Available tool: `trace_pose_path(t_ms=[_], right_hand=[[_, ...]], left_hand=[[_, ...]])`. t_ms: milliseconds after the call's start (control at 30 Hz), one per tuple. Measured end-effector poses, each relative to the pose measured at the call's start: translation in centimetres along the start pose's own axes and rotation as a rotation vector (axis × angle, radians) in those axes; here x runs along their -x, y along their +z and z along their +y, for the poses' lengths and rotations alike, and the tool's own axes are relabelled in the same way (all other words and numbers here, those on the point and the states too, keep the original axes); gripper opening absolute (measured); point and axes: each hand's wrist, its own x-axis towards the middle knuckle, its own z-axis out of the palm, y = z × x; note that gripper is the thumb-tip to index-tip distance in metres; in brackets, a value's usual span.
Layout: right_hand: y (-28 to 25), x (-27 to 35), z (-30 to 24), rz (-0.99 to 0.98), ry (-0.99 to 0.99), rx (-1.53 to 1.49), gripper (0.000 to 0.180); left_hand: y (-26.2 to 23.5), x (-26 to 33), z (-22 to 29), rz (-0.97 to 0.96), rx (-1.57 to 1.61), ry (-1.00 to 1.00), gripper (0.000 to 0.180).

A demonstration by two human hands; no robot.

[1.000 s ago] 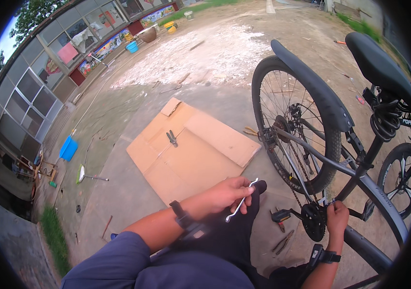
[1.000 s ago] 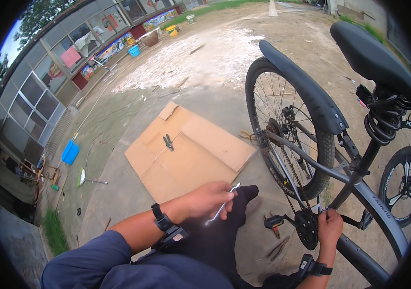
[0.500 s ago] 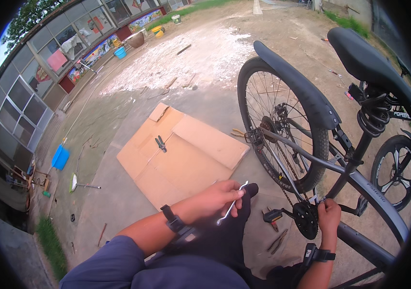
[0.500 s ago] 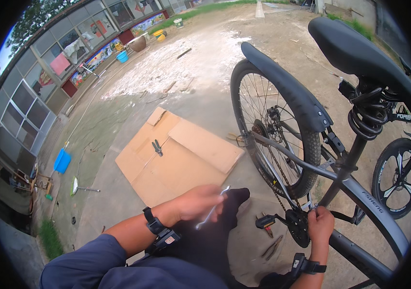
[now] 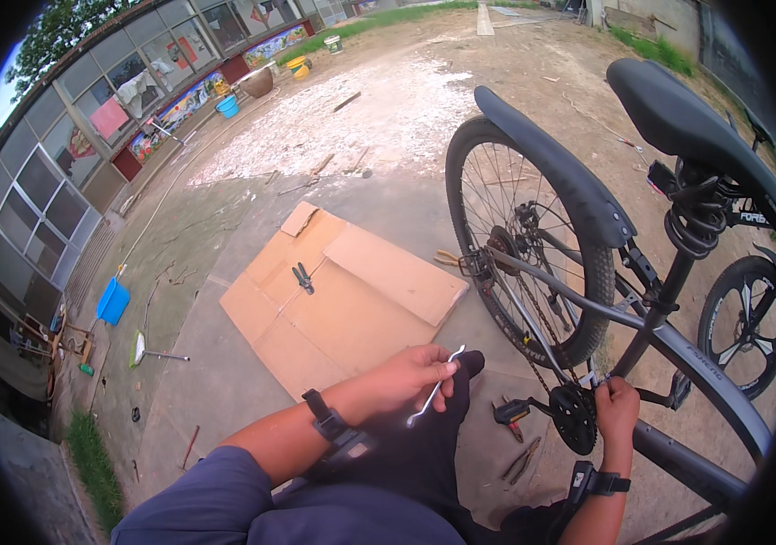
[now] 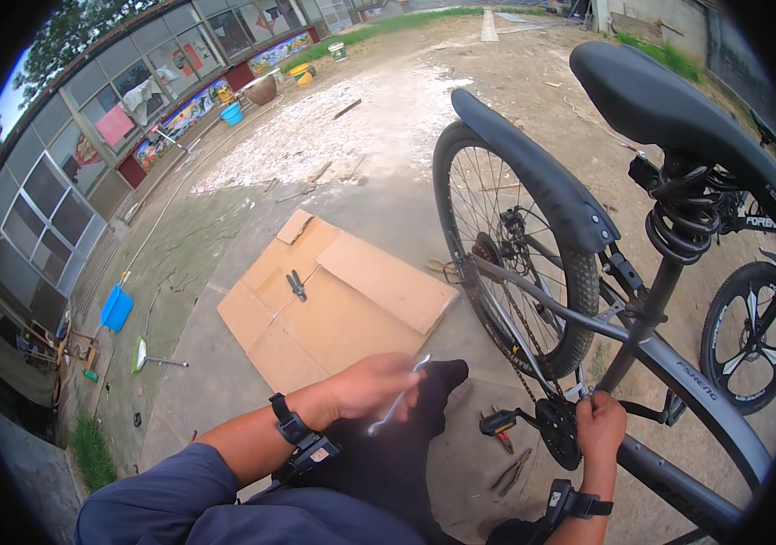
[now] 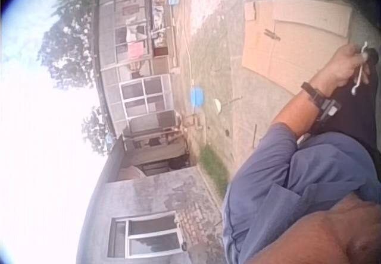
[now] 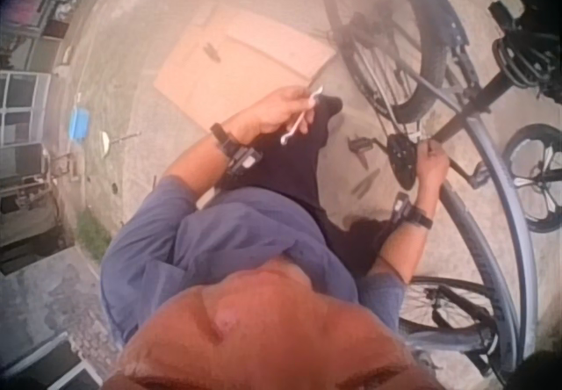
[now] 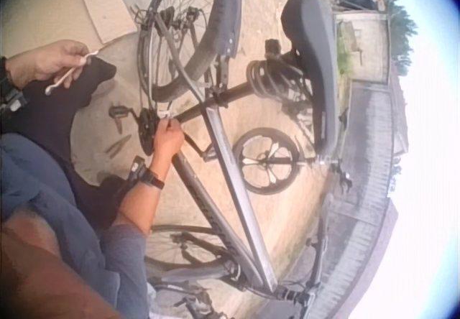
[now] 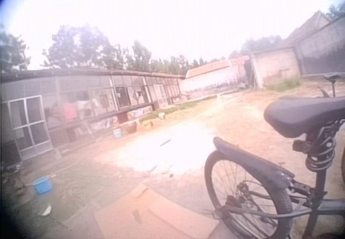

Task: The person uses a wrench to tighten a bolt on a bicycle frame while crouching on the ground.

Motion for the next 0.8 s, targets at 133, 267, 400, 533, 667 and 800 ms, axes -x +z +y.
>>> trace_pose_path(t_ms=[133,267,400,533,667,800], right_hand=[[0.02,-0.02,-0.08,0.004,-0.003,-0.004,0.026],[0.06,0.02,0.3,-0.004,-0.001,0.01,0.026],[0.03,-0.08,-0.02,-0.004,0.007,0.024,0.025],[0.22,0.09,0.21,0.042,-0.048,-0.001,0.027],[0.13,0.07,0.01,0.035,-0.037,0.01,0.026],[-0.34,-0.04,-0.5,-0.019,0.013,0.021,0.025]], left_hand=[[0.18,0.12,0.29,0.004,-0.002,-0.006,0.029],[0.28,-0.02,-0.13,0.014,0.006,-0.008,0.029],[0.4,0.16,0.38,0.015,0.003,-0.008,0.029],[0.3,0.13,0.28,-0.001,-0.01,0.011,0.028],[0.48,0.23,0.58,0.009,-0.004,-0.012,0.027],[0.3,0.19,0.47,0.002,-0.008,0.002,0.028]])
